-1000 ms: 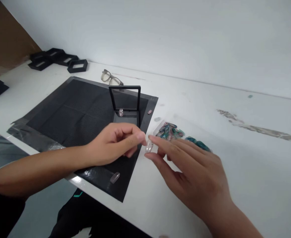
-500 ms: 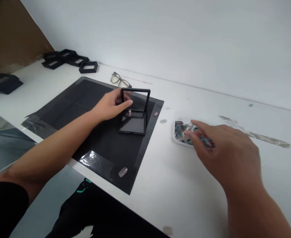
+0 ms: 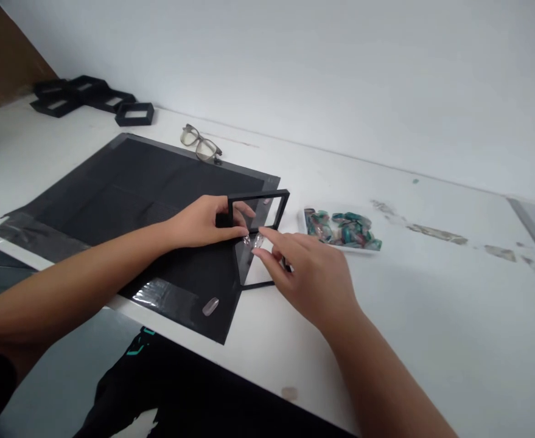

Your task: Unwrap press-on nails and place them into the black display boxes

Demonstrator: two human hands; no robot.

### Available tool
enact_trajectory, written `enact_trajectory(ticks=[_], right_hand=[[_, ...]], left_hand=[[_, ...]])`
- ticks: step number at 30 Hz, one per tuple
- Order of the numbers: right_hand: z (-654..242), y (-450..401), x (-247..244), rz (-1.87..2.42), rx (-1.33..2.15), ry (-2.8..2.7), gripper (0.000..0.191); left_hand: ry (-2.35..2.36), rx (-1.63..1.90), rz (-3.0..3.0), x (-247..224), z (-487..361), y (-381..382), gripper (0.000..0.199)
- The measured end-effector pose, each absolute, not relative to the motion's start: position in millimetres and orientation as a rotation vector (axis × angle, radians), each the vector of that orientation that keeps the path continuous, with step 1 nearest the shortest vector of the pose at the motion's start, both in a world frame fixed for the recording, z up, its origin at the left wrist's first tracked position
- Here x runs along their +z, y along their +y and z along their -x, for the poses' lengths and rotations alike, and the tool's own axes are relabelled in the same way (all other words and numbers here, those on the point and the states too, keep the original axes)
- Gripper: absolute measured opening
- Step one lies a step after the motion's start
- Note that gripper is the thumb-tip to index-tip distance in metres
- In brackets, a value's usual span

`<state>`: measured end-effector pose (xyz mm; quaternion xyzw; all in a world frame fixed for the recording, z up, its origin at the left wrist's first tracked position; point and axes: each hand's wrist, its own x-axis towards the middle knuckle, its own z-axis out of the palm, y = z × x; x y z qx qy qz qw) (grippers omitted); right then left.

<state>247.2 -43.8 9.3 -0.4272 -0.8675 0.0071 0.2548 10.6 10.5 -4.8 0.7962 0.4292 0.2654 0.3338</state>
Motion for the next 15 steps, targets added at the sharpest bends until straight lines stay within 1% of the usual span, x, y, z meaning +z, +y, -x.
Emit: enact_trajectory(ticks=[4, 7, 13, 15], right_hand=[[-252.6, -39.4, 1.1, 1.326, 0.264, -2.452, 0.031], [-253.9, -38.4, 0.7, 1.375, 0.367, -2.450, 0.034], [-255.2, -41.3, 2.5, 1.381, 0.436, -2.419, 0.038], [-256.9, -41.6, 2.3, 1.396, 0.453, -2.399, 0.038]], left_hand=[[1.035, 0.672, -2.050, -2.4, -12.1, 9.5, 0.032], [1.028, 0.673, -2.066, -3.1, -13.1, 9.4, 0.034], [1.059, 0.712, -2.209, -8.9, -14.9, 11.0, 0.061], [1.078, 0.683, -2.256, -9.7, -14.9, 11.9, 0.063]])
